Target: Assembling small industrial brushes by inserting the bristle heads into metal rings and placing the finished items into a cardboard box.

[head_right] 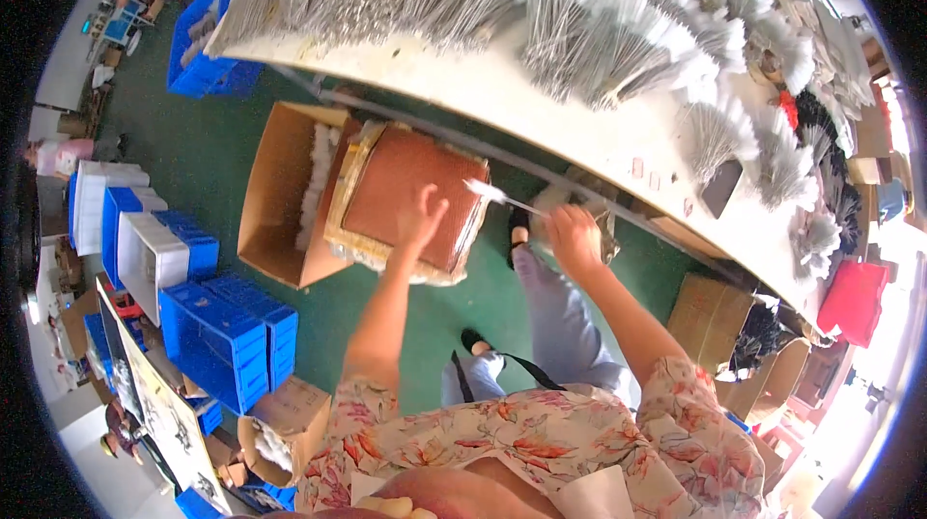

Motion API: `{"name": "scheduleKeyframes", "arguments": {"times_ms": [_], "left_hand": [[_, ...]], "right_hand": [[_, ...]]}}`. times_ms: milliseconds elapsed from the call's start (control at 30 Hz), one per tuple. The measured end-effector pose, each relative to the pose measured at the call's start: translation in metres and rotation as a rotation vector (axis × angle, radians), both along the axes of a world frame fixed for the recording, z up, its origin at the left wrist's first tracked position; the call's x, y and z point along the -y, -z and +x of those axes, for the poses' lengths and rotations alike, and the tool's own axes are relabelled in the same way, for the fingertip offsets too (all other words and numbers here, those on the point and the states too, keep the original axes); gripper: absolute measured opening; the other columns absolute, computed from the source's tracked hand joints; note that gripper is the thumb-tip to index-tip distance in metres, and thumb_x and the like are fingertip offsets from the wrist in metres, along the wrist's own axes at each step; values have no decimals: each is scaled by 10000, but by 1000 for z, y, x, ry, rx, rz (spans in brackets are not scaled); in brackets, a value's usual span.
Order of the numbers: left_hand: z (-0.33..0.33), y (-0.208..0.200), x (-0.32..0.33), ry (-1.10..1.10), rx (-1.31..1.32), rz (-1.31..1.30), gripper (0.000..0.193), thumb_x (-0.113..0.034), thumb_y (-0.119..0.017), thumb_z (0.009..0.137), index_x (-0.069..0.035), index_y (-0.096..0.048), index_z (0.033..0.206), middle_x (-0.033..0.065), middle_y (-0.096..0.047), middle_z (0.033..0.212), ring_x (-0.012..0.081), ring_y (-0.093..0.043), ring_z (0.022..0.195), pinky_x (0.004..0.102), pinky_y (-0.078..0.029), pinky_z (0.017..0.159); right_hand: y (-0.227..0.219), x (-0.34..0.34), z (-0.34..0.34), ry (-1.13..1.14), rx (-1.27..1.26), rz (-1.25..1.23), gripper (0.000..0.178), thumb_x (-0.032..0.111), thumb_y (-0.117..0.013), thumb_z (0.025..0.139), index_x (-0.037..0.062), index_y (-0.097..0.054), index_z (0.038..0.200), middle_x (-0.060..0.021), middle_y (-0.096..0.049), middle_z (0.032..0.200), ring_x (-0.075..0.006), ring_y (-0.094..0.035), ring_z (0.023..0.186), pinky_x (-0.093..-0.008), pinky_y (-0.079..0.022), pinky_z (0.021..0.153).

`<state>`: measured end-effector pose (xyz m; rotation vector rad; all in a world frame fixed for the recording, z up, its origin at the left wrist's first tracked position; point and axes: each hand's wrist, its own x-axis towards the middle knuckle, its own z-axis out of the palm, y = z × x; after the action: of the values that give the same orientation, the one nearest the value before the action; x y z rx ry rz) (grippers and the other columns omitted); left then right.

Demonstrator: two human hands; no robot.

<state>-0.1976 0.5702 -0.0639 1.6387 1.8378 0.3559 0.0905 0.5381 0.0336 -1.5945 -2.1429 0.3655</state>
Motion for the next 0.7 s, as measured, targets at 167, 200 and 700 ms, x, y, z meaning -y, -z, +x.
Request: {"name": "scheduleKeyframes", "arguments": {"times_ms": [167, 200, 700], "left_hand": [[-24, 19, -81, -1, -537, -327, 809, -529, -646, 699, -282, -267, 1371, 132, -93, 1460, 356, -70, 1341, 665, -204, 960], [-23, 20, -87, -4, -532, -336, 809, -529, -646, 699, -282, -267, 1371, 132, -93, 1460, 356, -70, 1341, 665, -204, 960], [-31, 62, -20, 154, -497, -337, 941, -508, -699, 658, -265, -176, 1401, 179, 3, 1460, 391, -48, 1332, 558, -227, 1021]], "right_hand": [[-11, -137, -49, -236, -119, 231, 76, 103, -564, 751, 84, -528, 686, -77, -534, 675, -261, -560, 679, -372, -454, 613], [-12, -158, -51, -260, -87, 225, 84, 109, -572, 752, 81, -527, 686, -77, -528, 673, -262, -556, 674, -370, -452, 603], [7, -180, -30, -209, -168, 150, 150, 165, -578, 786, 80, -505, 687, -90, -526, 645, -281, -544, 609, -382, -444, 558]]}}
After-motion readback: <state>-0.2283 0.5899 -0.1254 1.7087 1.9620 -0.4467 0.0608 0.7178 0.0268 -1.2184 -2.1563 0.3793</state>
